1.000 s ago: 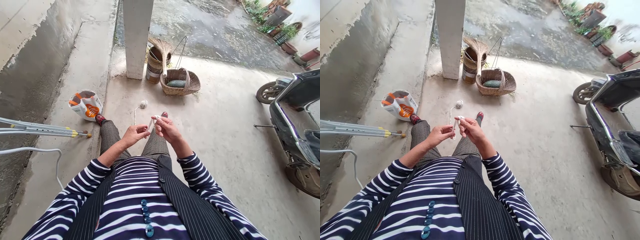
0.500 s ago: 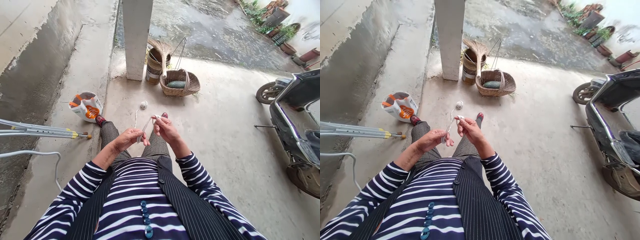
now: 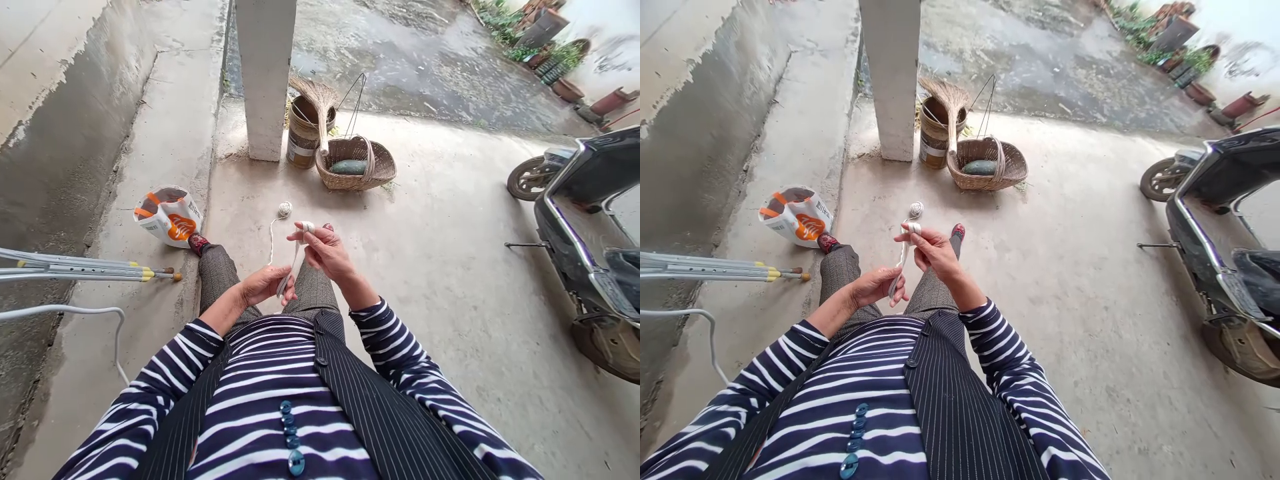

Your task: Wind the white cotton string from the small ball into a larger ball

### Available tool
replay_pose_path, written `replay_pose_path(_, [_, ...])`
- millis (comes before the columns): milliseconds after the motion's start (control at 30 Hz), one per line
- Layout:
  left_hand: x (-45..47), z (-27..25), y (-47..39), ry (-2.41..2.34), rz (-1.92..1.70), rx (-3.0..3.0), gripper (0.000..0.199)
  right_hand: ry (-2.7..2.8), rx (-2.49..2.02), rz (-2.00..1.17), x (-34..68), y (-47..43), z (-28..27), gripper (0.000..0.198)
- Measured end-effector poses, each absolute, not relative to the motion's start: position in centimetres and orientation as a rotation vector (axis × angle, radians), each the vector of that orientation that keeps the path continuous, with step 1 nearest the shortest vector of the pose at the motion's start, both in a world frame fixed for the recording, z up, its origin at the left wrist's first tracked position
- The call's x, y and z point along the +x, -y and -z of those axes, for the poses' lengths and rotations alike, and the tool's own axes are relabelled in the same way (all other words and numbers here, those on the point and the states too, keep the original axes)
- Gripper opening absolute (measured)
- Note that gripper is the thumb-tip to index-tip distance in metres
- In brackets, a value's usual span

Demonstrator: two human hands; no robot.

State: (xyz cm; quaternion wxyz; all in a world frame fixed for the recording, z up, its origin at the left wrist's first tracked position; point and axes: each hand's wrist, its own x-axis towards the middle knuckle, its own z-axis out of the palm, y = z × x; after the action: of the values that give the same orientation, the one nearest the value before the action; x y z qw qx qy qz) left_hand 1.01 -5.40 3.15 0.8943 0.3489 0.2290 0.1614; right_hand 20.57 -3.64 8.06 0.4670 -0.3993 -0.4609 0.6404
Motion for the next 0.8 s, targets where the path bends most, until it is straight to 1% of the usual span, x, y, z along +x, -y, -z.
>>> replay_pose_path(100, [0.7,-3.5,5.5,-0.446,-0.296,0.727,0.047,1.294,-1.059,-1.378,20.6,3.4,-6.3,0.046])
replay_pose_path(267, [0.3,-3.7,5.4,-0.46,-0.278,0.714,0.047,1.619,-1.212,-0.911,20.8,3.4,-3.2,0.04])
replay_pose_path(333, [0.3,-3.1,5.3,-0.494,-0.286,0.742,0.046,1.631,-1.215,-0.824,20.9,3.4,-3.1,0.041])
replay_pose_path(400, [0.4,-2.1,5.0,-0.582,-0.274,0.825,0.048,1.599,-1.18,-0.821,21.0,3.4,-3.8,0.042])
replay_pose_path(500, [0.5,-0.9,3.8,-0.854,-0.31,1.044,0.051,1.596,-1.086,-0.933,21.0,3.4,-5.6,0.045])
replay_pose_path(600, [0.8,-1.1,2.2,-1.112,-0.525,1.275,0.053,1.612,-1.059,-1.008,20.7,3.5,-6.8,0.046])
replay_pose_path(700, [1.3,-3.0,1.5,-1.007,-0.721,1.386,0.063,1.64,-1.086,-0.963,20.3,3.7,-6.9,0.046])
replay_pose_path(800, [2.1,-5.0,1.9,-0.849,-0.767,1.359,0.058,1.709,-1.138,-0.835,20.2,3.5,-6.5,0.046])
